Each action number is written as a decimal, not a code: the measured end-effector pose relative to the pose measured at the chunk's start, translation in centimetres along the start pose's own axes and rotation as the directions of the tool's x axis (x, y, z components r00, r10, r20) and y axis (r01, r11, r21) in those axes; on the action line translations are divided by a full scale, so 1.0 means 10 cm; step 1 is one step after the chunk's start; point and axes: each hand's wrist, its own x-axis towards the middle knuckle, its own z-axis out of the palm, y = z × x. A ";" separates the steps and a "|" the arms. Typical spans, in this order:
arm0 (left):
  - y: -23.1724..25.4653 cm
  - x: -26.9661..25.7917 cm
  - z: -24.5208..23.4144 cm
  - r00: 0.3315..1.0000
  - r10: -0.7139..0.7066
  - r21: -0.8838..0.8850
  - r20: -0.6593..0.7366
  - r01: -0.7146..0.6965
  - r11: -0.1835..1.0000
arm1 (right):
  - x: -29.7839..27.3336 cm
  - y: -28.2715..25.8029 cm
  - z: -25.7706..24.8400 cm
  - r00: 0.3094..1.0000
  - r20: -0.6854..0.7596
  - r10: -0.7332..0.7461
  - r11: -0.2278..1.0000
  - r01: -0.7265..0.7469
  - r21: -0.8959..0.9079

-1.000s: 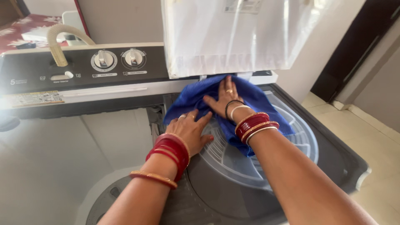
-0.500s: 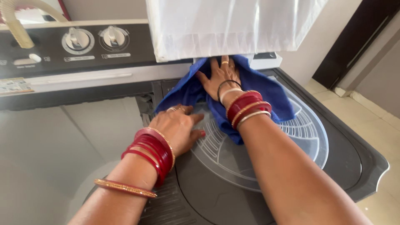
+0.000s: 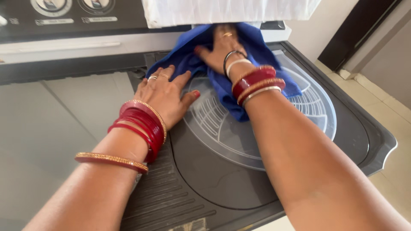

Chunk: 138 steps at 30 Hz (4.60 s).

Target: The person wipes the lids and control panel of a twin-tub washing machine with a blue cloth, handling the lids one at a time.

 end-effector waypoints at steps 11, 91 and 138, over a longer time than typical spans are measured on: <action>0.10 -0.03 -0.08 0.996 -0.014 -0.048 -0.086 0.010 0.999 | 0.31 0.10 0.39 0.681 0.499 -0.536 0.697 0.690 -0.194; 0.23 -0.07 -0.32 0.967 -0.019 0.012 0.255 0.016 1.000 | 0.48 1.76 0.09 0.865 -0.391 0.313 0.686 0.079 0.723; 0.32 -0.11 -0.45 0.953 -0.016 -0.029 0.302 0.026 0.999 | 0.28 1.48 0.01 0.696 -0.489 0.525 0.799 -0.207 0.564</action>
